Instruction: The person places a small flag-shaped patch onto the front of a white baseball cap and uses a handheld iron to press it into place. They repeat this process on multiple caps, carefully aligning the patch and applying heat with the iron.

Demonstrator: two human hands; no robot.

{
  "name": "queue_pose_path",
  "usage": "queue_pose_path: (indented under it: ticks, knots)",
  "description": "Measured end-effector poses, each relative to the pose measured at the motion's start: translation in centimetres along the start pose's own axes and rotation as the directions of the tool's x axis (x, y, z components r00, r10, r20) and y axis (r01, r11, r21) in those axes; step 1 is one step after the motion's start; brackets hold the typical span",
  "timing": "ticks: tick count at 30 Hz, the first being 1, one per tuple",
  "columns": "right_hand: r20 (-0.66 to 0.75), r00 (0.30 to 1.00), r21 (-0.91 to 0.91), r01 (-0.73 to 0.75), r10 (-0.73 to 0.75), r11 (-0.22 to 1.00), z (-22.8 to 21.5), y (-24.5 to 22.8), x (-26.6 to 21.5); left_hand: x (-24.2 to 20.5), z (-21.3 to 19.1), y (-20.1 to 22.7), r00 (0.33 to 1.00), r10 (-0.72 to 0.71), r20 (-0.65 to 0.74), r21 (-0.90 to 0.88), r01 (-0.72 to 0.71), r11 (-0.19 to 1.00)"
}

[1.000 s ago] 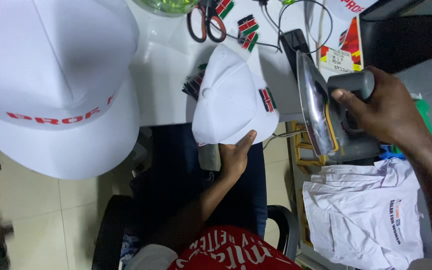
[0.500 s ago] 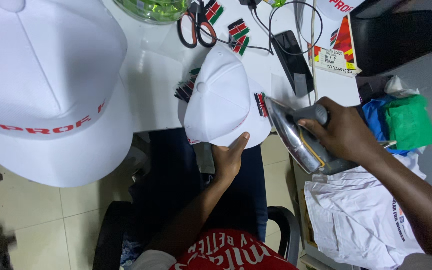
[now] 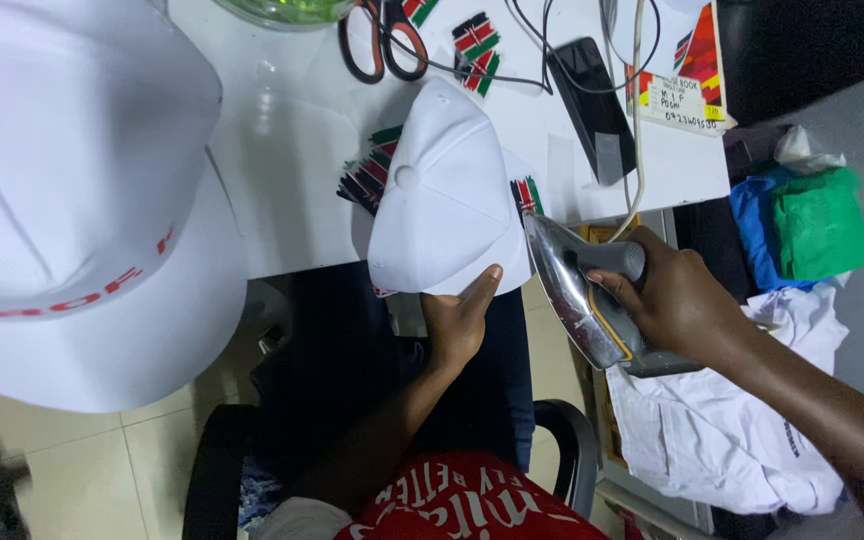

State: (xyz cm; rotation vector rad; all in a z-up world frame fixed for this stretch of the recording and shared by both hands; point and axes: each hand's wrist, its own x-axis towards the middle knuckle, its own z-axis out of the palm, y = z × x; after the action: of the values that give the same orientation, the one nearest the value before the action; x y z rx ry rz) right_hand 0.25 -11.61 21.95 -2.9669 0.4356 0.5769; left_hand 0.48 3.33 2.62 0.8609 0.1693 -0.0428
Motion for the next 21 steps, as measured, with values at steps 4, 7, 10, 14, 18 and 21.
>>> queue_pose_path:
  ticks: [4,7,10,14,18,21]
  knots:
    - [0.034,0.999,-0.041,0.001,0.001,0.999,0.3,0.7,0.6,0.0,0.0,-0.7,1.000,-0.024,-0.005,0.030,0.024,0.999]
    - [0.039,0.999,-0.055,0.011,-0.009,0.998,0.0,0.3,0.6,0.0,0.1,-0.3,0.995,-0.102,-0.012,-0.084,0.101,0.991]
    - [0.057,0.998,-0.038,-0.038,0.040,0.999,-0.3,-0.2,0.7,0.1,0.0,-0.3,0.997,-0.079,-0.012,0.002,0.079,0.997]
    - [0.052,0.999,-0.029,0.015,-0.014,0.999,-0.2,-0.2,1.0,0.0,0.0,-1.3,0.997,-0.075,-0.014,0.067,0.076,0.995]
    - [0.066,0.998,0.025,-0.006,0.004,1.000,-0.8,-1.7,1.1,0.2,-0.1,-0.3,0.995,-0.102,0.022,0.017,0.101,0.995]
    - [0.022,0.997,-0.007,0.074,-0.074,0.997,-0.1,-0.3,1.7,0.2,-0.1,-0.1,0.998,-0.038,0.042,0.028,0.037,0.999]
